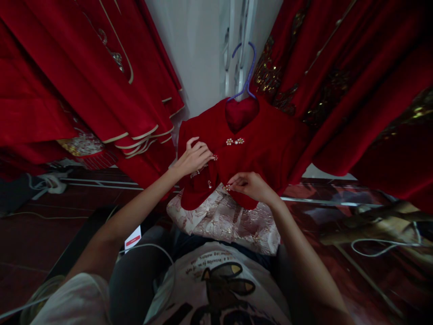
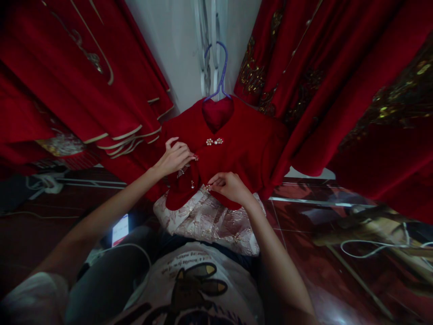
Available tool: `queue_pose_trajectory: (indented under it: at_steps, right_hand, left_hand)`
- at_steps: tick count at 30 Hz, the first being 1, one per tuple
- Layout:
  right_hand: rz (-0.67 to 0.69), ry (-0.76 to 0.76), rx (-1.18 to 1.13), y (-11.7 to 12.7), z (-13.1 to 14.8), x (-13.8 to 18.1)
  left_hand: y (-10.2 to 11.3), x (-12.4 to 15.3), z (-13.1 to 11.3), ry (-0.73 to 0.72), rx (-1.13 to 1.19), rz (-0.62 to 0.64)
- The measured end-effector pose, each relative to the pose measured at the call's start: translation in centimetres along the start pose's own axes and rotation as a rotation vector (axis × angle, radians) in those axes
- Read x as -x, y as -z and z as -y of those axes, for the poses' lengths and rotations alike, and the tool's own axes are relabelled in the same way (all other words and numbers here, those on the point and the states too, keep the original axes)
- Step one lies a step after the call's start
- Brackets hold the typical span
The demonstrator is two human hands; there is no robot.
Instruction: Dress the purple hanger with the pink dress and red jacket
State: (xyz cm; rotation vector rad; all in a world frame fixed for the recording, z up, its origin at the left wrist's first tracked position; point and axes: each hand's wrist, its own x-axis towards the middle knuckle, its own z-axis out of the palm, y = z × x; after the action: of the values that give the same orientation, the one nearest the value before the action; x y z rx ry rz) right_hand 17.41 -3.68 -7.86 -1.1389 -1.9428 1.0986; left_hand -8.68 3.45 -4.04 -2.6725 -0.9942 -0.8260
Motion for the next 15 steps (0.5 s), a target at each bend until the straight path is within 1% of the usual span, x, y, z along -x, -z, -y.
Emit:
queue_pose_trajectory:
  at_steps: [3, 5, 7, 11, 15]
  right_hand:
    - [0.025, 0.002, -0.016, 0.3, 0.0, 0.1]
    - [0.064, -0.002, -0.038, 0.6, 0.0, 0.3]
    - [0.109, -0.003, -0.063, 1.0, 0.2, 0.5]
    - [0.213, -0.029, -0.129, 2.2, 1.1, 1.3]
    - [0.29, -0.093, -0.159, 4.0, 1.7, 2.2]
  left_hand:
    - [-0.5, -1.3, -0.6, 0.007, -0.034, -0.078]
    - [-0.6, -2.4, -1.6, 0.028, -0.066, -0.141]
    - [-0.7, -3.7, -2.7, 0.031, -0.088, -0.174]
    - [-1.0, -5.9, -4.3, -0.018, -0.12, -0.136]
    - [-0.9, -7.3, -4.8, -0.041, -0.15, -0.131]
